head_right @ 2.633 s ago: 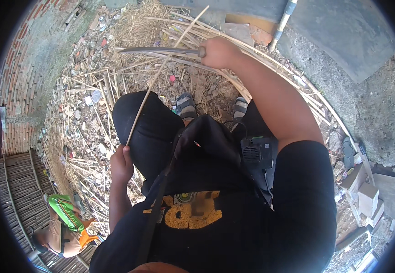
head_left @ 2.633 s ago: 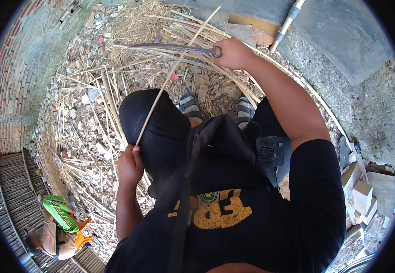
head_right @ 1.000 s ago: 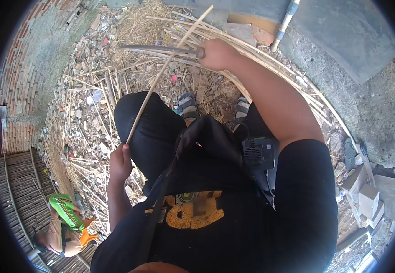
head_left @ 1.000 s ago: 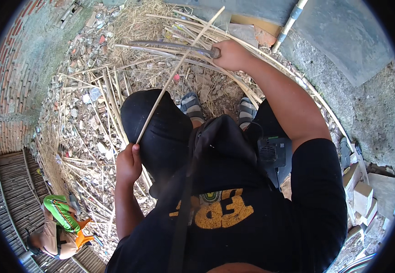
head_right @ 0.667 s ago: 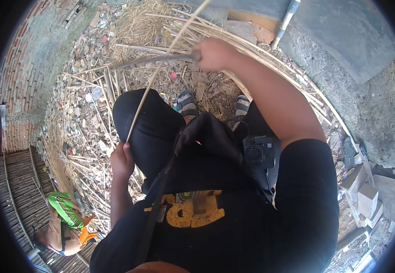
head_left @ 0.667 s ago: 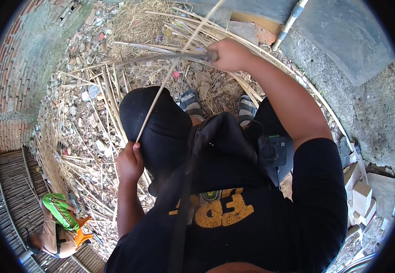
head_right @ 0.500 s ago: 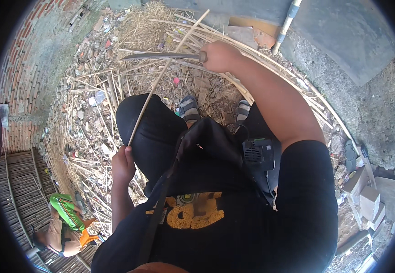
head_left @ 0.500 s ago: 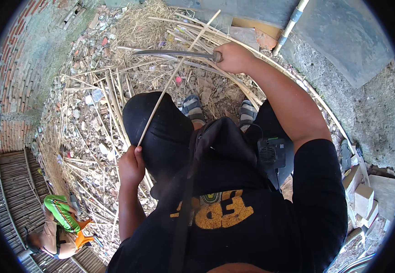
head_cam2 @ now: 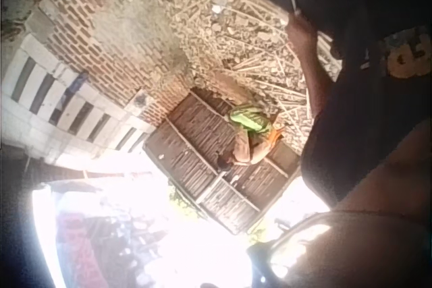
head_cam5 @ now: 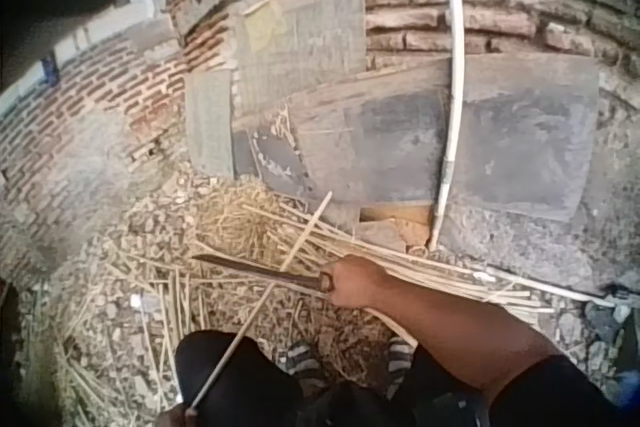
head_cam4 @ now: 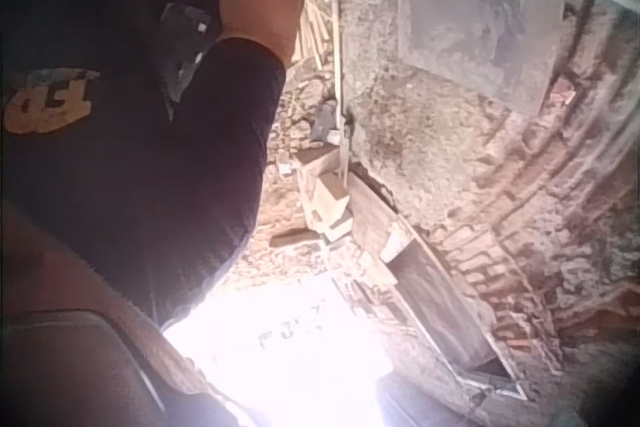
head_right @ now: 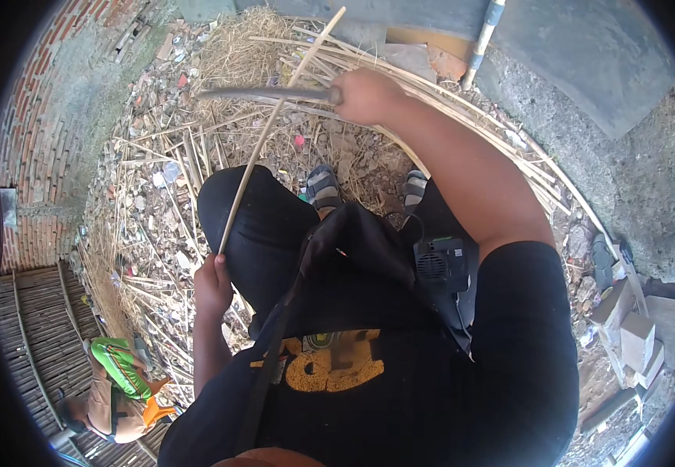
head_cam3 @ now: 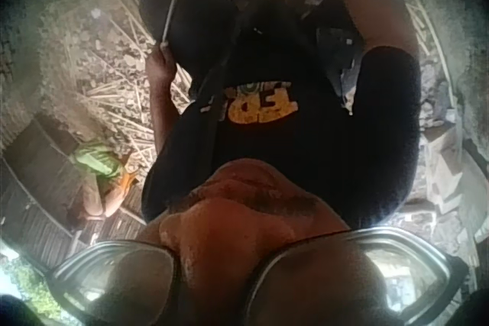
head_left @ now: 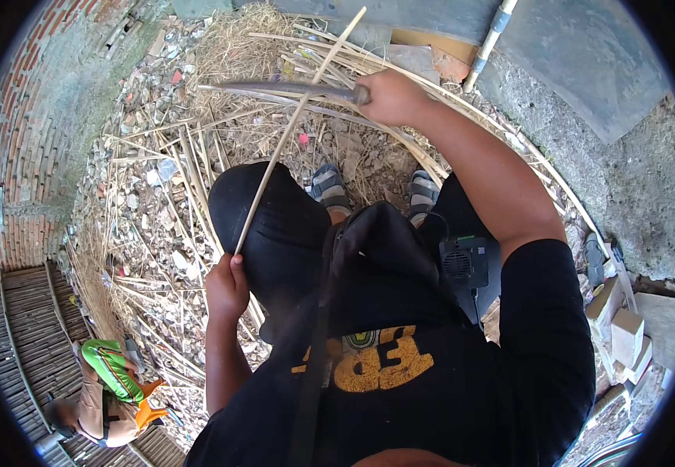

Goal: The person uses a knife to shave thin strips of wood from a bamboo stick by pulling the blade along its length. They hold the bamboo stick by hand and rest it against other bamboo pieces while repeating the shaving action.

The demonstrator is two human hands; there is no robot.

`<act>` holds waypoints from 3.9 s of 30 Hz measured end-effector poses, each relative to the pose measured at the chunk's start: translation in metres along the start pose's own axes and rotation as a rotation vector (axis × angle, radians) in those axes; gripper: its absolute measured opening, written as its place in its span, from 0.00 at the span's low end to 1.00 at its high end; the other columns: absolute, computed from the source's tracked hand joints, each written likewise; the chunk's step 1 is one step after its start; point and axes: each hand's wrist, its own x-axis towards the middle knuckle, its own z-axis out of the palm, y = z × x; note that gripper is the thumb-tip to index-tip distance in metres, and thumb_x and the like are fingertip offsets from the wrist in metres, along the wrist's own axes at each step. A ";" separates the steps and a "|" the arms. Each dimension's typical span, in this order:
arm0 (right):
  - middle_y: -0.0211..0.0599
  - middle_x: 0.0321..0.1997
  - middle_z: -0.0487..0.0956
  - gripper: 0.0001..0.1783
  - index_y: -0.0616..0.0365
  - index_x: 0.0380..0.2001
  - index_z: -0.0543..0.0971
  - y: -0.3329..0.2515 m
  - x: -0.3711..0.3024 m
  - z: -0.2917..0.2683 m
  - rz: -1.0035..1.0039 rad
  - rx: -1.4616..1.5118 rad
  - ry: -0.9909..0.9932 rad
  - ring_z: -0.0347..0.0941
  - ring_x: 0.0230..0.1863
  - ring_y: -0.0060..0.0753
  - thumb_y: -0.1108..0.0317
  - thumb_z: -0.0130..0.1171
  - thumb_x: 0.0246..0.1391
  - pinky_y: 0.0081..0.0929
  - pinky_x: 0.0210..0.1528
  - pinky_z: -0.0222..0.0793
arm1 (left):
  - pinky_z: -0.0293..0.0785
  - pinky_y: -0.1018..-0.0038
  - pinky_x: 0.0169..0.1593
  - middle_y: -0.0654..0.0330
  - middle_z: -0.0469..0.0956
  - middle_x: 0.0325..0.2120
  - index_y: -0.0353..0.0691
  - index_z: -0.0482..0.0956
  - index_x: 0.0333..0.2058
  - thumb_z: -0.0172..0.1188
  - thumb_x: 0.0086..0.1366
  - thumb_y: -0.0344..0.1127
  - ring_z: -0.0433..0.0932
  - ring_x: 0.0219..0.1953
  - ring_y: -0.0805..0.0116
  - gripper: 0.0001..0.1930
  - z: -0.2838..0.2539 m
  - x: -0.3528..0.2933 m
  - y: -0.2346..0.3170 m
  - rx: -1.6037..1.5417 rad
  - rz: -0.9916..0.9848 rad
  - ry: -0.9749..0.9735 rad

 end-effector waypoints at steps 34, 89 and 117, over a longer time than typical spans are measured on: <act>0.46 0.38 0.85 0.18 0.50 0.43 0.82 0.034 -0.003 -0.013 0.194 -0.082 0.158 0.81 0.43 0.52 0.57 0.63 0.49 0.48 0.47 0.78 | 0.63 0.49 0.26 0.42 0.71 0.15 0.35 0.68 0.25 0.48 0.76 0.44 0.72 0.21 0.35 0.21 0.000 0.003 0.009 -0.042 0.034 -0.006; 0.46 0.37 0.84 0.14 0.54 0.38 0.84 0.055 0.010 -0.036 0.182 -0.112 0.079 0.81 0.41 0.49 0.64 0.59 0.47 0.45 0.47 0.76 | 0.64 0.53 0.26 0.43 0.71 0.16 0.35 0.69 0.25 0.48 0.76 0.43 0.72 0.21 0.36 0.21 -0.002 -0.008 -0.015 0.000 0.051 -0.011; 0.49 0.42 0.84 0.17 0.53 0.40 0.84 0.045 0.010 -0.029 0.215 -0.128 0.004 0.80 0.47 0.52 0.64 0.60 0.45 0.45 0.52 0.75 | 0.63 0.50 0.26 0.42 0.71 0.16 0.34 0.69 0.24 0.48 0.76 0.43 0.71 0.21 0.35 0.22 -0.022 -0.002 -0.007 -0.030 0.029 -0.075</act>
